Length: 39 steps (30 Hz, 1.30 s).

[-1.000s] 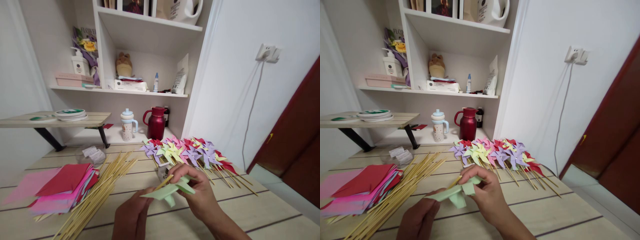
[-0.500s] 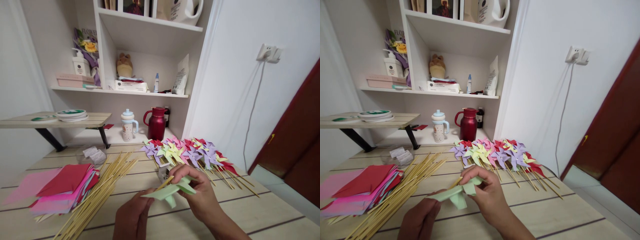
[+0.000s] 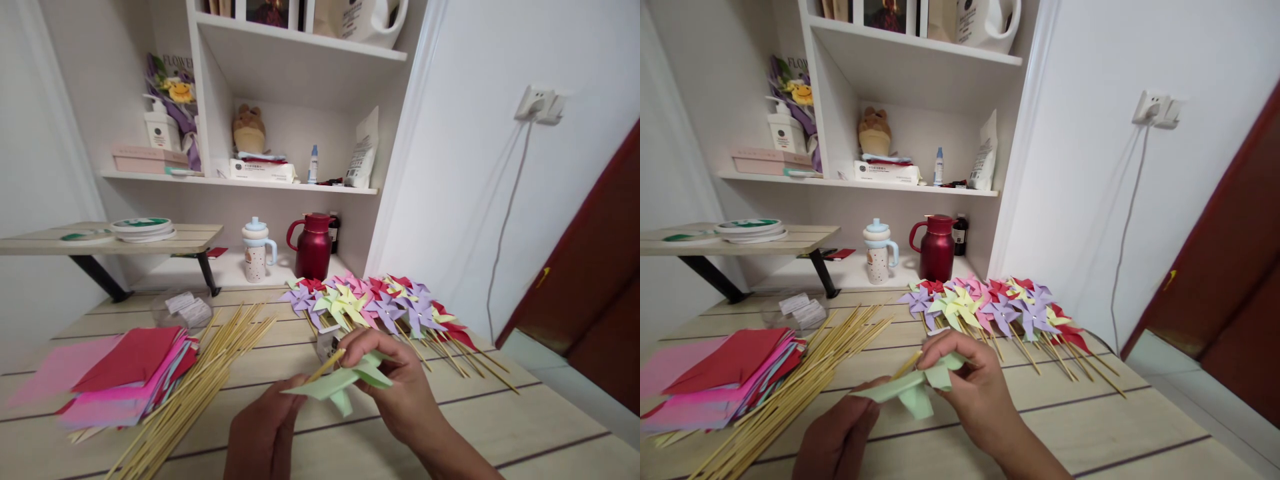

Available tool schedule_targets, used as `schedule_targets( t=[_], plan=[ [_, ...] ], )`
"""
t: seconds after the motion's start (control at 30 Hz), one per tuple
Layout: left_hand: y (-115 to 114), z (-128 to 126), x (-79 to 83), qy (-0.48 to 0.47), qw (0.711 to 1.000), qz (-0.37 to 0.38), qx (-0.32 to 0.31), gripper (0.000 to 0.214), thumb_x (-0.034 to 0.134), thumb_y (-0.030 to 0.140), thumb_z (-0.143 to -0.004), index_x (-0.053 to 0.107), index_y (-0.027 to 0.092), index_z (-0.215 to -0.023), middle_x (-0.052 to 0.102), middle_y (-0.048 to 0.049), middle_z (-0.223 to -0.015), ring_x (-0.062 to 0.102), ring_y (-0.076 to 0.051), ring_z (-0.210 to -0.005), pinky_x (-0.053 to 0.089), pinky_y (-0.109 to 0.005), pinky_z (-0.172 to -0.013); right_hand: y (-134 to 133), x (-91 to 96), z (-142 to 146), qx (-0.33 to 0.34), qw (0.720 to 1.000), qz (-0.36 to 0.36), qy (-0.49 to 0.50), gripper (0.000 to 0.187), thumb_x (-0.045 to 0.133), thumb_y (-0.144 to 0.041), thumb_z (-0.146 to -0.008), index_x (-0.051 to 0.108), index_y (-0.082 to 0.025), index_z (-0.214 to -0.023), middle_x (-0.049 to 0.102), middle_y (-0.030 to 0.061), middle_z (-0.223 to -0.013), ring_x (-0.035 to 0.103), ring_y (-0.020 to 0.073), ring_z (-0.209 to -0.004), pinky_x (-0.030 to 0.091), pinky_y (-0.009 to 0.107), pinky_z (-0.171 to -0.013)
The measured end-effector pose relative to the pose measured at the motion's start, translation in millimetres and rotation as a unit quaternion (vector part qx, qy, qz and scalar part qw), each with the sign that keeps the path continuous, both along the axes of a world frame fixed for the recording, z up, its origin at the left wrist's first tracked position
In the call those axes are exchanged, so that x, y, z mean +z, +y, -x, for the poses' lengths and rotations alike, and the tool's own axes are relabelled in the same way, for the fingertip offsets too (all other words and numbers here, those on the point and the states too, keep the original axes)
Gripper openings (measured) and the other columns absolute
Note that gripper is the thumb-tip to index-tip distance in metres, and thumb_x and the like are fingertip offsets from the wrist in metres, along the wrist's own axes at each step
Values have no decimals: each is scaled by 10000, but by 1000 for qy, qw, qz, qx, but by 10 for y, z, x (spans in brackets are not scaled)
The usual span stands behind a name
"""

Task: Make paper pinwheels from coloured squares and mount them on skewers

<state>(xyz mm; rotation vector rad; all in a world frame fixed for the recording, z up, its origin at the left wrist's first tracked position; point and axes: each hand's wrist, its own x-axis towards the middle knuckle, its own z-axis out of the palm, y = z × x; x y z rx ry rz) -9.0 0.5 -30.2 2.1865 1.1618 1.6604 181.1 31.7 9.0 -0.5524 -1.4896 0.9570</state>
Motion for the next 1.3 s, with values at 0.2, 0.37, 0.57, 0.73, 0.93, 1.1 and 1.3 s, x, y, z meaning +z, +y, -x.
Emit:
schedule_targets(
  t=[0.2, 0.37, 0.57, 0.73, 0.93, 1.1, 1.3],
  plan=[
    [9, 21, -30, 14, 1000, -9, -6, 234, 528, 266, -928, 703, 271, -1083, 784, 18, -993, 744, -123, -822, 566, -160, -706, -2, 8, -6, -1, 1000, 2, -3, 103, 754, -161, -760, 731, -258, -789, 678, 15, -818, 623, 153, -741, 498, 245, -620],
    [27, 70, -42, 45, 999, -8, -7, 255, 525, 238, -923, 689, 259, -1117, 774, 3, -1048, 738, -138, -897, 568, -173, -755, -15, 26, 5, -5, 1000, 13, -9, 104, 763, -160, -740, 738, -254, -774, 680, 16, -837, 629, 152, -753, 517, 244, -647],
    [8, -40, -92, -19, 1000, 2, 14, 271, 473, 333, -956, 708, 279, -1079, 777, -12, -1029, 736, -163, -902, 574, -224, -793, -20, 18, 8, 1, 1000, 20, -10, 104, 769, -167, -741, 739, -259, -776, 687, 12, -850, 626, 143, -757, 507, 223, -646],
    [21, -41, -90, -24, 999, -37, 13, 269, 481, 351, -953, 708, 289, -1084, 781, 7, -1020, 743, -156, -881, 578, -208, -775, -30, 15, 5, 3, 1000, 17, -1, 111, 778, -176, -735, 740, -270, -781, 690, 6, -853, 625, 143, -769, 505, 213, -642],
    [9, -29, -77, -8, 999, -28, 28, 298, 469, 391, -954, 718, 283, -1077, 782, -16, -1014, 747, -170, -866, 587, -223, -765, -32, 16, -1, 0, 1000, 18, -6, 108, 771, -171, -738, 741, -264, -786, 687, 17, -845, 624, 152, -765, 507, 228, -645],
    [2, -91, -136, -42, 998, -25, 41, 299, 473, 411, -949, 727, 278, -1036, 787, -20, -989, 747, -173, -859, 585, -232, -774, -34, 8, -2, -10, 1000, 21, -5, 102, 788, -170, -716, 740, -245, -764, 688, 33, -840, 625, 164, -748, 514, 248, -638],
    [-3, -93, -96, -40, 998, -20, 37, 298, 456, 389, -960, 717, 290, -1065, 784, -2, -995, 741, -162, -876, 577, -217, -774, -38, 14, -6, 1, 1000, 25, 0, 138, 768, -138, -729, 738, -263, -779, 690, 10, -852, 627, 140, -767, 507, 212, -648]
  ],
)
